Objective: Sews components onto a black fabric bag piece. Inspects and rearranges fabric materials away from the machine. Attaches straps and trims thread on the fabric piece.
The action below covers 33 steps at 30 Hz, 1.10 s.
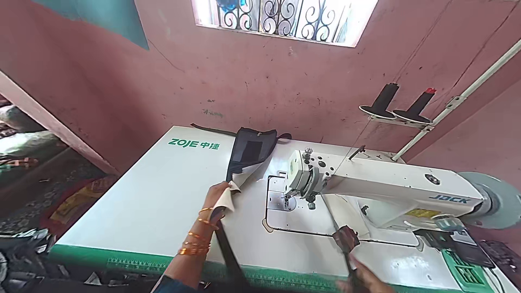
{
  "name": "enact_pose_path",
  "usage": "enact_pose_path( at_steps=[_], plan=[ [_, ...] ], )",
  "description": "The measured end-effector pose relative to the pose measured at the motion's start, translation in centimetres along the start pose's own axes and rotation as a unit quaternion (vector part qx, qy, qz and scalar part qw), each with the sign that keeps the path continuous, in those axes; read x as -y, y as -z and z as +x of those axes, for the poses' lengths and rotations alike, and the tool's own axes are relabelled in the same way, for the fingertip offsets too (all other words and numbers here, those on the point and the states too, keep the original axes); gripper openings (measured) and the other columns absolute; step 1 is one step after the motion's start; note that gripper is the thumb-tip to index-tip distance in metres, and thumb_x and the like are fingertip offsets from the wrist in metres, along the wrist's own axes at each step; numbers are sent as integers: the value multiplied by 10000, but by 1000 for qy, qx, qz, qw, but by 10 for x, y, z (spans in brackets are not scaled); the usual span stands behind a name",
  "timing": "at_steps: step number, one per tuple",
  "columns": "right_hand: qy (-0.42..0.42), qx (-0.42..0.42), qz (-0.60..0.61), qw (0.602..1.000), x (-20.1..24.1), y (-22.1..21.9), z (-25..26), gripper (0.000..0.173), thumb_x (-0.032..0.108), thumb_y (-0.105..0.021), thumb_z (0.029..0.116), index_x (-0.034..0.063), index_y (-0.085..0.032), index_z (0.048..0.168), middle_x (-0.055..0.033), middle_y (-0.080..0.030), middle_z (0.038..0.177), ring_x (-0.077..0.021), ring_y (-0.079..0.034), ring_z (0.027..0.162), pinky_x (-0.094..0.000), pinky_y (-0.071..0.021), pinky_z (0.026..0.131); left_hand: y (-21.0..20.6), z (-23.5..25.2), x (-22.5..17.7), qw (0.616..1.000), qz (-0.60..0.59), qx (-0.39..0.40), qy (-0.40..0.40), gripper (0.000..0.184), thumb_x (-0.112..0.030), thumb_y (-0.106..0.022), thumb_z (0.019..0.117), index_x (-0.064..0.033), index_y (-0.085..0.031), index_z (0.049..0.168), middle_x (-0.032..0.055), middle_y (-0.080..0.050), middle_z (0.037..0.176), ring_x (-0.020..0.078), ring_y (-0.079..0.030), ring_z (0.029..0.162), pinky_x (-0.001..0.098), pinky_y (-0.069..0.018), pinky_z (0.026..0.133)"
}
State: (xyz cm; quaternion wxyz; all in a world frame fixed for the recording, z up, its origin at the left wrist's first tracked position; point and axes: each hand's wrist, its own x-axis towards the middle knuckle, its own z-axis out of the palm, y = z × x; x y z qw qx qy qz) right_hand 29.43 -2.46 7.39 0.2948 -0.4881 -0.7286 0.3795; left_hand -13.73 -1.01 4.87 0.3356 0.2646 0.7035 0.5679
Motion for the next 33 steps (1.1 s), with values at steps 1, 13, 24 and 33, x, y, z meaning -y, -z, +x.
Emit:
enact_pose_path(
  at_steps=[1, 13, 24, 33],
  plan=[
    [38, -35, -76, 996, -10, 12, 8, 601, 86, -736, 878, -177, -519, 1372, -222, -719, 1002, -248, -708, 838, -414, -593, 800, 10, -5, 1, 995, -98, 9, 25, 285, -127, -397, 1094, -9, -609, 943, 3, -563, 698, 62, -521, 559, 231, -465, 526],
    [91, -158, -389, 903, -43, 1, 52, 380, -194, -616, 750, -137, -701, 1116, -382, -641, 1155, -613, -581, 1121, -722, -464, 922, 85, -54, -8, 866, -472, 139, -92, 351, -93, -467, 981, -169, -716, 745, -2, -706, 700, 35, -672, 627, 167, -552, 588],
    [106, -171, -391, 898, -52, 0, 53, 371, -192, -602, 757, -128, -714, 1105, -350, -675, 1122, -608, -594, 1111, -702, -472, 934, 103, -40, -11, 847, -506, 119, -107, 342, -135, -485, 993, -148, -702, 729, -4, -686, 664, 22, -621, 536, 145, -503, 493],
    [122, -184, -384, 896, -51, -1, 52, 347, -171, -573, 775, -135, -713, 1091, -349, -675, 1123, -614, -595, 1105, -713, -458, 945, 108, -38, -6, 839, -523, 107, -105, 332, -121, -488, 997, -126, -699, 741, 12, -686, 670, 33, -617, 530, 153, -506, 488]
  ],
)
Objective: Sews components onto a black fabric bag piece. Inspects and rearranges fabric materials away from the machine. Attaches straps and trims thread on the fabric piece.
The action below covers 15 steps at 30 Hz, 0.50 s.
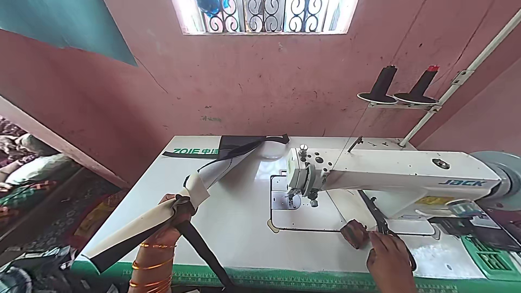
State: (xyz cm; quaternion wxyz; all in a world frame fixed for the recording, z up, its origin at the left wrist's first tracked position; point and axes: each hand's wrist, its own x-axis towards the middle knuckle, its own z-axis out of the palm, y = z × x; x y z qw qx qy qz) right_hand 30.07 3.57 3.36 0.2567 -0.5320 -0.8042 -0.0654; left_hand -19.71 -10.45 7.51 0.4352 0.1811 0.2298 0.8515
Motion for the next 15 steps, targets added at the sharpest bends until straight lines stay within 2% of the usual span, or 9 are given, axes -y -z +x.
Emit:
enact_pose_path(
  at_steps=[3, 5, 7, 8, 9, 10, 11, 13, 15],
  plan=[
    [76, -64, 84, 992, 17, 7, -4, 308, -22, -507, 846, -106, -733, 1036, -296, -705, 1088, -528, -639, 1071, -638, -465, 973, -4, -18, -5, 987, 146, 49, -46, 97, -218, -718, 914, -207, -786, 845, -35, -747, 792, 10, -689, 679, 146, -559, 617],
    [101, -30, 226, 968, 39, 14, -6, 257, 19, -533, 891, -69, -743, 1008, -233, -726, 1074, -378, -670, 1091, -499, -501, 1008, -7, -51, -18, 946, 304, 91, -60, 101, -287, -689, 955, -274, -781, 994, -98, -759, 959, -11, -694, 865, 167, -571, 776],
    [87, 74, 393, 912, 62, 13, -6, 220, 8, -595, 894, -58, -753, 1032, -178, -742, 1061, -210, -704, 1057, -344, -561, 970, -22, -78, -41, 894, 393, 206, 63, 165, -351, -632, 994, -299, -789, 993, -167, -744, 882, -89, -658, 779, 116, -543, 709],
    [67, 146, 459, 874, 75, 11, -3, 213, -1, -619, 896, -66, -744, 1055, -169, -738, 1063, -176, -711, 1018, -321, -581, 926, -27, -81, -46, 854, 405, 299, 129, 234, -349, -568, 1042, -244, -775, 1075, -127, -735, 893, -73, -638, 764, 130, -532, 700],
    [37, 227, 505, 832, 89, 8, 2, 225, -5, -638, 905, -79, -724, 1099, -165, -731, 1081, -171, -716, 991, -327, -595, 898, -32, -84, -40, 821, 427, 347, 155, 300, -370, -533, 1065, -195, -748, 1180, -86, -720, 894, -54, -599, 712, 137, -505, 654],
    [-10, 313, 538, 782, 104, 5, 9, 264, 1, -648, 928, -86, -686, 1174, -153, -721, 1119, -171, -720, 998, -332, -606, 903, -38, -87, -25, 804, 475, 324, 151, 364, -430, -547, 1049, -184, -737, 1238, -75, -725, 883, -44, -579, 653, 144, -489, 588],
    [-68, 390, 562, 726, 119, 0, 18, 327, 16, -648, 950, -83, -630, 1261, -141, -711, 1147, -175, -719, 1004, -340, -607, 909, -46, -89, -5, 783, 550, 261, 128, 409, -476, -566, 1023, -166, -741, 1225, -67, -729, 882, -19, -589, 644, 182, -503, 580],
    [-159, 468, 589, 639, 150, -10, 38, 412, 9, -609, 978, -64, -525, 1375, -136, -698, 1149, -194, -723, 969, -358, -614, 884, -60, -79, 37, 721, 671, 144, 92, 446, -444, -592, 998, -86, -726, 1229, 38, -739, 1007, 122, -685, 791, 352, -593, 736],
    [-221, 466, 610, 602, 177, -13, 48, 415, -25, -570, 990, -47, -486, 1396, -141, -683, 1129, -200, -715, 927, -359, -611, 841, -71, -63, 68, 666, 734, 85, 106, 566, -475, -605, 992, -43, -646, 1356, 154, -708, 1174, 296, -692, 1046, 525, -547, 951]
  ],
)
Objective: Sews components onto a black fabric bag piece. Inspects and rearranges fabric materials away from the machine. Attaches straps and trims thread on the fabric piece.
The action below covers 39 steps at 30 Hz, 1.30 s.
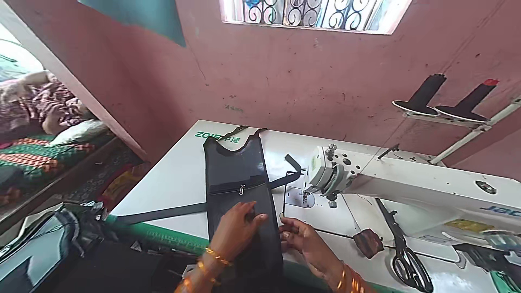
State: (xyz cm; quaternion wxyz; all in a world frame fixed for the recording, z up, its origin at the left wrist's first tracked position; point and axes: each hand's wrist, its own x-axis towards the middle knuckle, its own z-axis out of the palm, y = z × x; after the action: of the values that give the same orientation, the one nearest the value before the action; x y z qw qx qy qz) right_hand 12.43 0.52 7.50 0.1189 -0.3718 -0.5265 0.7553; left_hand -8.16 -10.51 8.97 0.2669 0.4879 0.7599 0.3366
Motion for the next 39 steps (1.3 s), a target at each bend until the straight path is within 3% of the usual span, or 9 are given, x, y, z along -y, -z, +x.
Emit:
enact_pose_path(
  at_steps=[4, 8, 14, 16, 18, 20, 29, 33, 39],
  plan=[
    [-42, -48, 29, 998, 1, -22, 7, 345, -37, -558, 991, -43, -495, 1330, -114, -637, 1016, -166, -664, 770, -324, -580, 683, -34, 35, -32, 977, 138, 69, 149, 844, -674, -528, 968, -68, -421, 1545, 212, -525, 1464, 391, -647, 1168, 562, -528, 972],
    [-74, 28, -57, 995, 4, -26, 9, 309, -56, -605, 944, -26, -565, 1249, -63, -637, 887, -114, -614, 639, -270, -548, 583, -43, 66, -50, 957, 175, 72, 220, 699, -415, -598, 980, 12, -384, 1491, 237, -581, 1366, 391, -647, 1179, 529, -537, 961],
    [216, 75, -235, 945, -19, -30, -4, 586, 300, -788, 841, 17, -662, 1338, -212, -502, 1386, -205, -536, 1218, -320, -508, 972, -16, 65, 9, 977, -179, -26, 115, 313, -56, -555, 991, 67, -601, 1275, 210, -672, 1092, 283, -664, 959, 449, -546, 855],
    [392, 54, -275, 876, -30, -41, 0, 518, 448, -709, 926, 96, -701, 1306, -282, -446, 1482, -284, -472, 1393, -372, -499, 1081, -18, 58, 37, 874, -464, -118, 83, 204, 13, -443, 999, 6, -634, 1071, 55, -705, 871, 97, -682, 744, 266, -581, 668],
    [480, 113, -301, 816, -32, -58, 3, 496, 417, -609, 1014, 23, -667, 1310, -302, -459, 1507, -349, -385, 1486, -418, -383, 1210, -16, 48, 41, 749, -644, -135, 78, 300, -31, -333, 1063, -20, -630, 1028, 59, -737, 815, 107, -725, 727, 277, -619, 671],
    [523, 144, -362, 758, -33, -76, 7, 555, 404, -532, 1049, -68, -627, 1324, -320, -512, 1467, -443, -369, 1480, -449, -315, 1235, -12, 42, 43, 703, -693, -136, 84, 350, -57, -287, 1072, -61, -623, 973, 34, -728, 765, 82, -716, 695, 247, -608, 655],
    [533, 170, -461, 688, -28, -97, 12, 436, 258, -522, 1059, -111, -656, 1249, -287, -630, 1344, -420, -520, 1379, -416, -397, 1183, -14, 35, 56, 685, -712, -136, 72, 403, -38, -313, 1065, -66, -655, 852, 43, -722, 717, 84, -710, 668, 242, -599, 640],
    [525, 179, -471, 686, -30, -95, 9, 420, 237, -515, 1063, -111, -657, 1249, -286, -637, 1335, -422, -530, 1370, -422, -398, 1182, -21, 37, 69, 725, -674, -140, 4, 349, -33, -316, 1075, -54, -664, 1058, 27, -753, 918, 75, -722, 870, 260, -601, 826],
    [525, 183, -474, 683, -32, -97, 11, 401, 216, -514, 1060, -107, -662, 1245, -277, -640, 1336, -416, -537, 1364, -418, -401, 1179, -17, 38, 67, 733, -668, -129, 14, 319, -28, -314, 1047, -51, -627, 1105, 22, -747, 893, 80, -725, 812, 256, -607, 762]
  ],
)
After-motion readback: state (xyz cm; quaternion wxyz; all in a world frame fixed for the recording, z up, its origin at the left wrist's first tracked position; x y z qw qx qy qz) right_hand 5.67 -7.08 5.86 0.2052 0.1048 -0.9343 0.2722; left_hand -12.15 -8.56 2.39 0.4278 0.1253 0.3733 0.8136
